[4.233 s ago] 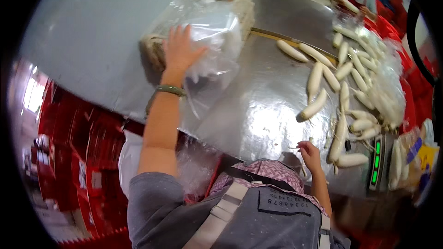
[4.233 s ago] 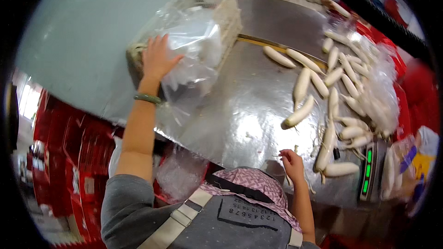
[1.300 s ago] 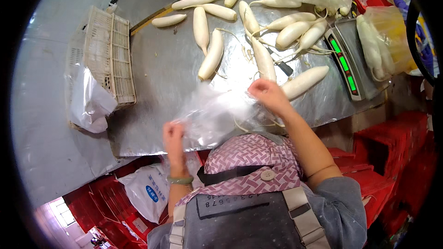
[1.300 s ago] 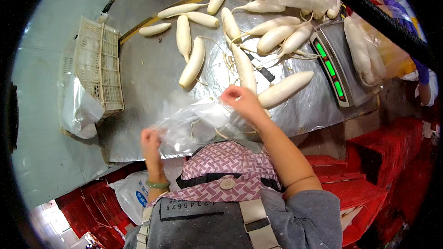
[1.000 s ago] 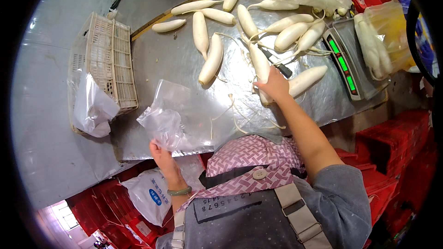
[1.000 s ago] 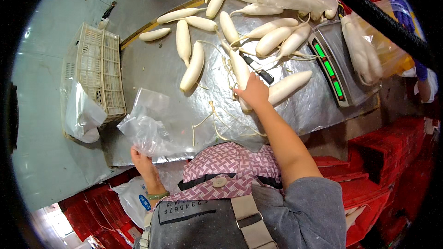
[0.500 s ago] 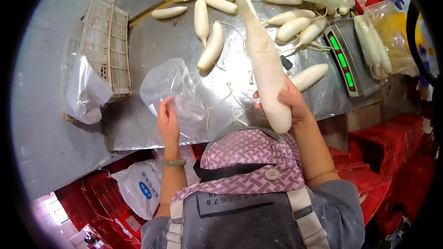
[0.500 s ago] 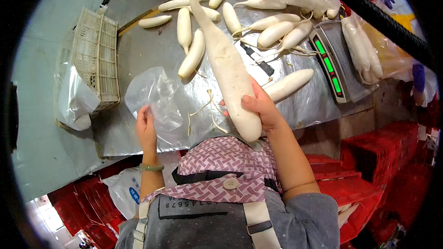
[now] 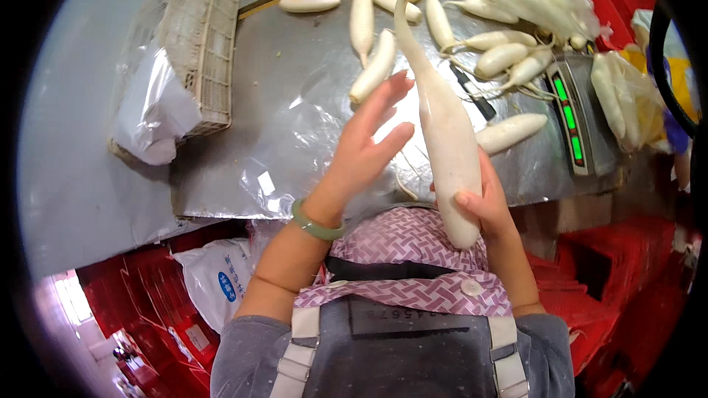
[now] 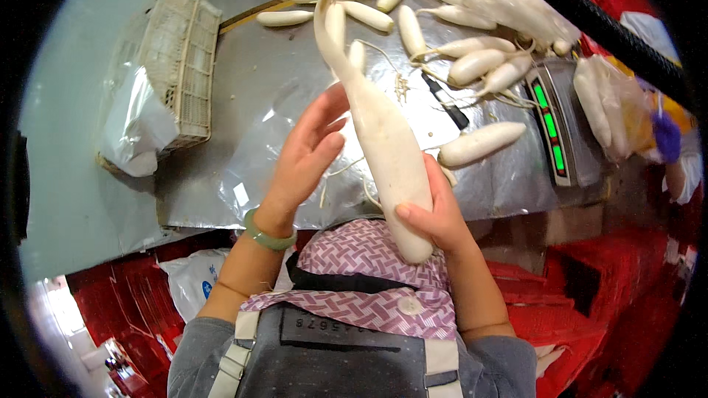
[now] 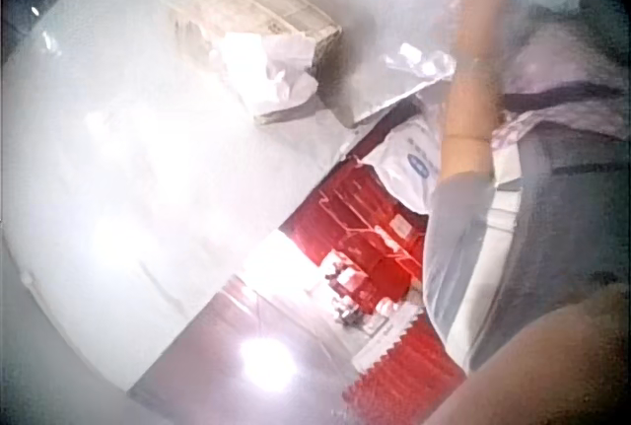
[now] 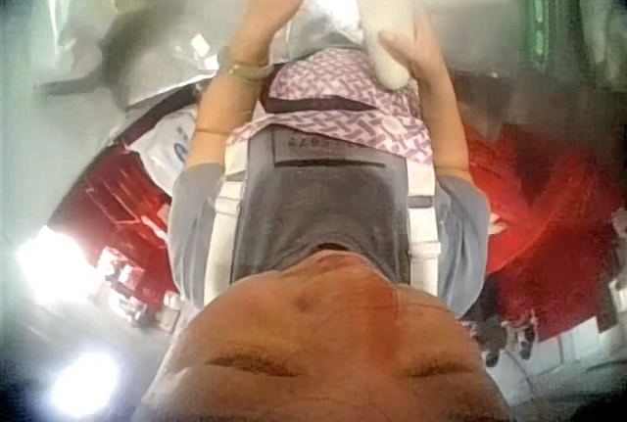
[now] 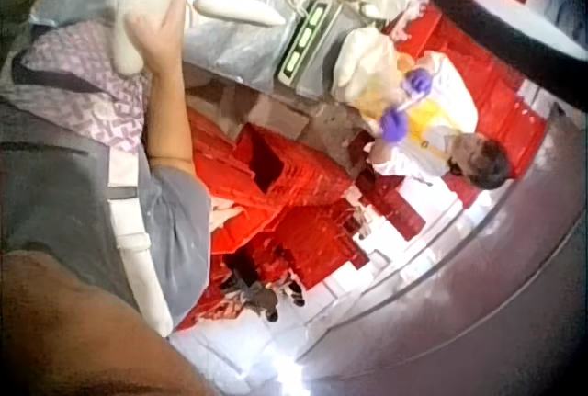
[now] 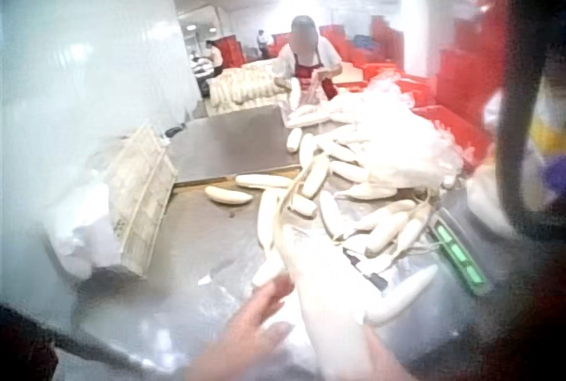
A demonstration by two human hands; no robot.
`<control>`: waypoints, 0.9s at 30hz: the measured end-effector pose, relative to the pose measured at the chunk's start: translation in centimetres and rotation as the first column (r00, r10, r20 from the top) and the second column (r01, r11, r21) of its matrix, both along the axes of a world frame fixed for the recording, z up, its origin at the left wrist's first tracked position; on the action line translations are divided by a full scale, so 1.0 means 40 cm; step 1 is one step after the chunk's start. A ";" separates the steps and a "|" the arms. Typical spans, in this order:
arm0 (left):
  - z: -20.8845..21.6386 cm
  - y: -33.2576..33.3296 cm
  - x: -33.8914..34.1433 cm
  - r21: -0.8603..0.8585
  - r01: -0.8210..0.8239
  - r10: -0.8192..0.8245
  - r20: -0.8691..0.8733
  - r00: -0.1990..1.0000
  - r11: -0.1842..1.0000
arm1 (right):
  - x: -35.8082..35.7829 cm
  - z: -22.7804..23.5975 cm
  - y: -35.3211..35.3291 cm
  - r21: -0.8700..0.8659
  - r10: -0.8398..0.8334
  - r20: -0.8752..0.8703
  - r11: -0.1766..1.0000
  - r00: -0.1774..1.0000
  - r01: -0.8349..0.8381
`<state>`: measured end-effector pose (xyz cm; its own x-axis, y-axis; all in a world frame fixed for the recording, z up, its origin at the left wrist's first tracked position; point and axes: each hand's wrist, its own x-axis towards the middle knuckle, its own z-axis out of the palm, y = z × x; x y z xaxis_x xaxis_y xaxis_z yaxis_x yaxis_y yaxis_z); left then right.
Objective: The person sorts and bags white radishes, occasionally trimming them with a knife, before weighing the bags on a digital scale and placing them into red crates.
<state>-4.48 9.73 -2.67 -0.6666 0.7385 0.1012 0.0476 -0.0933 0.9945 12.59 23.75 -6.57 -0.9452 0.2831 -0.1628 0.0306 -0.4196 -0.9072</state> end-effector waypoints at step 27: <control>-0.056 -0.098 -0.061 -0.075 0.199 -0.084 0.721 0.688 0.977 | -0.241 -0.366 0.359 0.907 -0.431 0.390 0.028 0.814 -0.420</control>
<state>-6.92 5.80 -4.93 -0.3823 0.7977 -0.4663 -0.6802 0.0987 0.7264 2.94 38.11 -21.20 -0.8227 0.5619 -0.0864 0.5656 0.7934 -0.2250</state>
